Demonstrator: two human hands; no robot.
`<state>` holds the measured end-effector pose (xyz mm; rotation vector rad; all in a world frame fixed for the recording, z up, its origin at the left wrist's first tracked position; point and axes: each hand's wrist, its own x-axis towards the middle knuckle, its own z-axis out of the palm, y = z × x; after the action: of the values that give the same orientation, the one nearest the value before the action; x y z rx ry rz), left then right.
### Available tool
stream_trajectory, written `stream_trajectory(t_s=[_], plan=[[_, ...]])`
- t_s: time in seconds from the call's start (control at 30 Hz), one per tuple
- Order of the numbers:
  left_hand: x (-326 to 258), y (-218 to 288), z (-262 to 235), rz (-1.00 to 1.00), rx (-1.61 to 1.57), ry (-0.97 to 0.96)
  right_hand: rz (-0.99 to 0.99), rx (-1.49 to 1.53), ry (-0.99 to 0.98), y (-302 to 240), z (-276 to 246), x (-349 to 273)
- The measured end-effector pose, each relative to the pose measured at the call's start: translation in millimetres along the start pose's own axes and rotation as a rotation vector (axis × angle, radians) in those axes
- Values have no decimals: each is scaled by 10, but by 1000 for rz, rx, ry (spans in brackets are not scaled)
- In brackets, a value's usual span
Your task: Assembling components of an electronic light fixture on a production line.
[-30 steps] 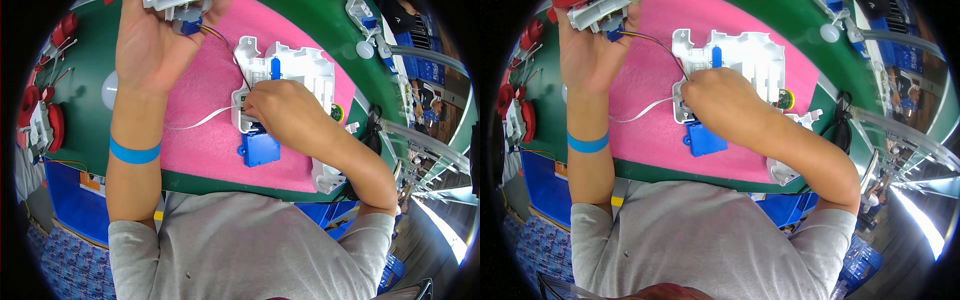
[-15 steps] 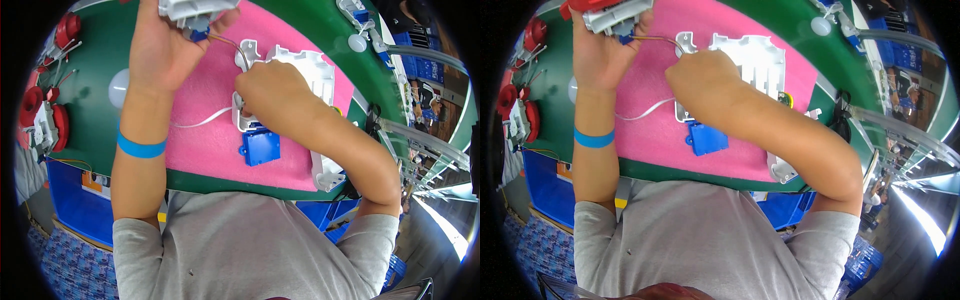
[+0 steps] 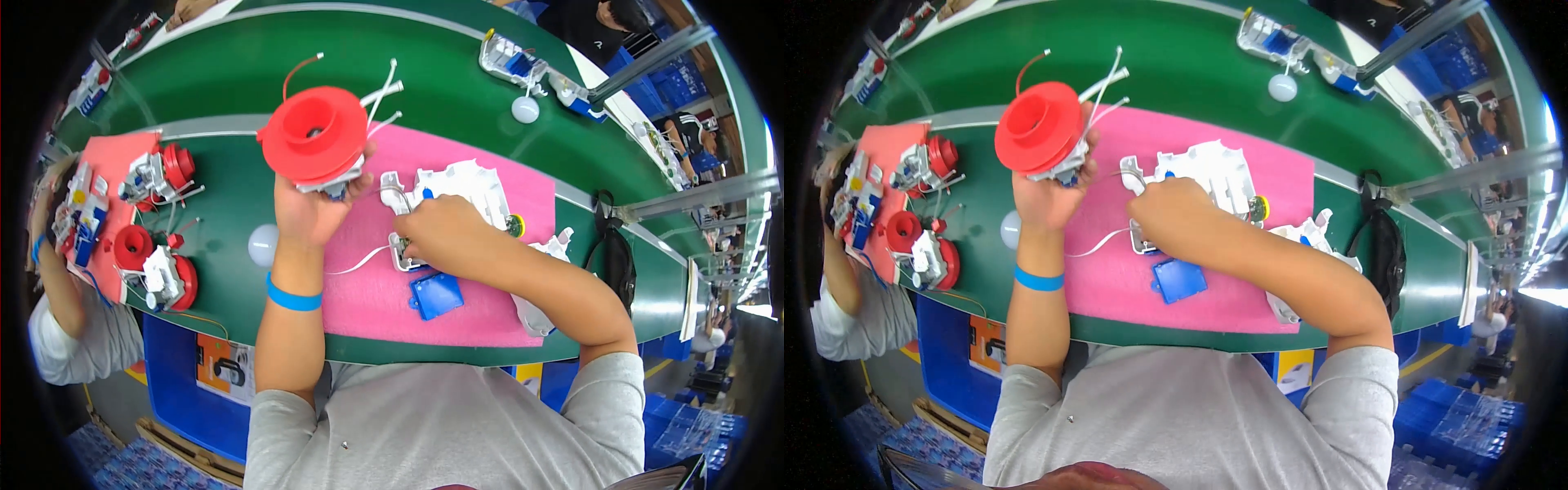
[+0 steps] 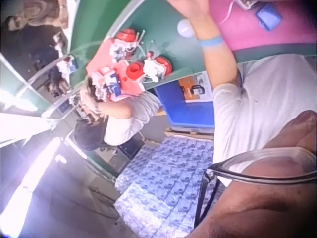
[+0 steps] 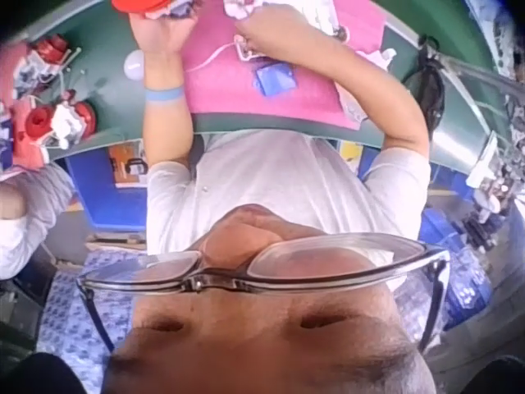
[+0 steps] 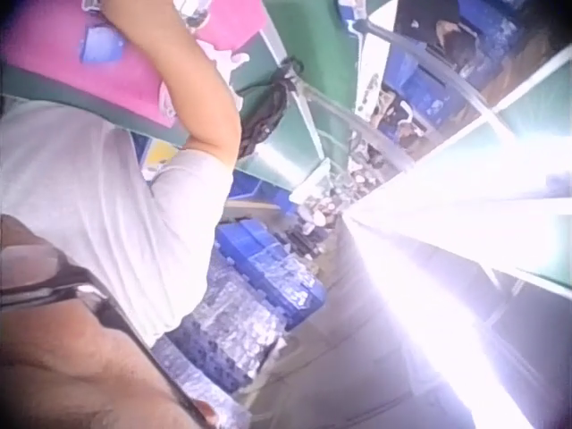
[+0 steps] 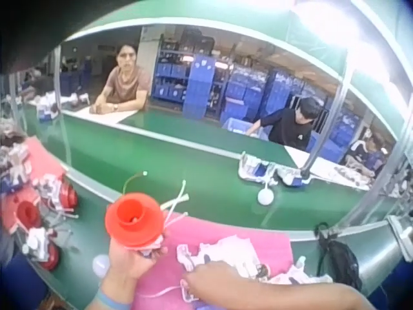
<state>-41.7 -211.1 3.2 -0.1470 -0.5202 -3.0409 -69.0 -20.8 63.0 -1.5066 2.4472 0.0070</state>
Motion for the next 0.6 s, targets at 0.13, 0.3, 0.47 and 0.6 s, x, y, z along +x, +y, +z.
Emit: stream_trajectory(t_s=[0.13,0.3,0.47,0.6], plan=[[19,-17,9,-74,-115,-149,231,622,431,233,-462,-155],[4,-143,67,-86,-17,-87,101,1247,523,363,-316,51],[17,-186,63,-45,196,-9,42,1768,392,92,-77,275],[-19,-214,83,179,528,197,-63,1801,491,77,-12,236]])
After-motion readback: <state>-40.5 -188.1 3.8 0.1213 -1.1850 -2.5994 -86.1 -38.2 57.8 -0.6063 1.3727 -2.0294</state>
